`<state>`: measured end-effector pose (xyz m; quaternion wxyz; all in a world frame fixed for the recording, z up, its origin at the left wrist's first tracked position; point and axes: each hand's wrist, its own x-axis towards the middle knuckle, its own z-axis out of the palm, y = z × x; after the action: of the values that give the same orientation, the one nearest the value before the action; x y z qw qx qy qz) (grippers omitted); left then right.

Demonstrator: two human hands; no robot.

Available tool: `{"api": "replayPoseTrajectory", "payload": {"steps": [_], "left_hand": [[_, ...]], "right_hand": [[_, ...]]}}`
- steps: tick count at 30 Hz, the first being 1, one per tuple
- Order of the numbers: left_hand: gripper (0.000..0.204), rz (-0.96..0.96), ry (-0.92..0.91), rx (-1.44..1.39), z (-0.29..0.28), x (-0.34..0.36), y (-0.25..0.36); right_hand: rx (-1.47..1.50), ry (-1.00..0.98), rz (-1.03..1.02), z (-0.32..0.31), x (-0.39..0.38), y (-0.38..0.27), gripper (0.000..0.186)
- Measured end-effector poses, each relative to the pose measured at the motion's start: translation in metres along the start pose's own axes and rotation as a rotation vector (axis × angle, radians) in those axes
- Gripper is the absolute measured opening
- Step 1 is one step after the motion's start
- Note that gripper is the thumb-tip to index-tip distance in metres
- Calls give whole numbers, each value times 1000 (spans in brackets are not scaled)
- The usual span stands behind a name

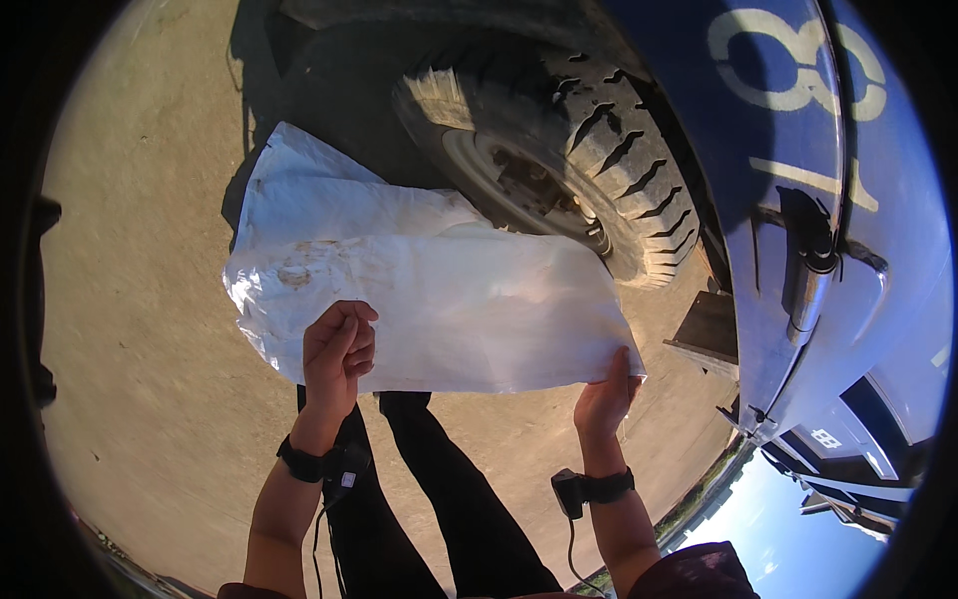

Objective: The person uses a bow saw to cut a long piece of wood on a wooden table. After cutting, they carry a bucket of green produce outside and pour it onto the ground, then place a white sack under a vehicle's tire.

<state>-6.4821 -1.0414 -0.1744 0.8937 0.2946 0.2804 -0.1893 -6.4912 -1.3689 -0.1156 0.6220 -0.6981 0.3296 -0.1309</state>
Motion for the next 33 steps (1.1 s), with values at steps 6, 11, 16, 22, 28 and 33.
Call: {"api": "replayPoseTrajectory", "payload": {"steps": [6,11,16,22,28,33], "left_hand": [[14,598,-205,293,87,112,32],[27,1092,-185,970,134,187,76],[37,1204,-363,1147,126,194,87],[40,1194,-393,1125,127,186,62],[27,1292,-420,890,112,182,59],[22,1327,-544,956,105,206,72]], "right_hand": [[-10,36,-61,-20,14,25,32],[-53,-73,168,-27,25,59,47],[-179,-883,1027,-7,-20,-4,56],[-312,-1082,-270,92,-2,-167,43],[-1126,-739,-1283,203,56,-99,51],[-1192,-503,-1398,206,76,-79,47]]}}
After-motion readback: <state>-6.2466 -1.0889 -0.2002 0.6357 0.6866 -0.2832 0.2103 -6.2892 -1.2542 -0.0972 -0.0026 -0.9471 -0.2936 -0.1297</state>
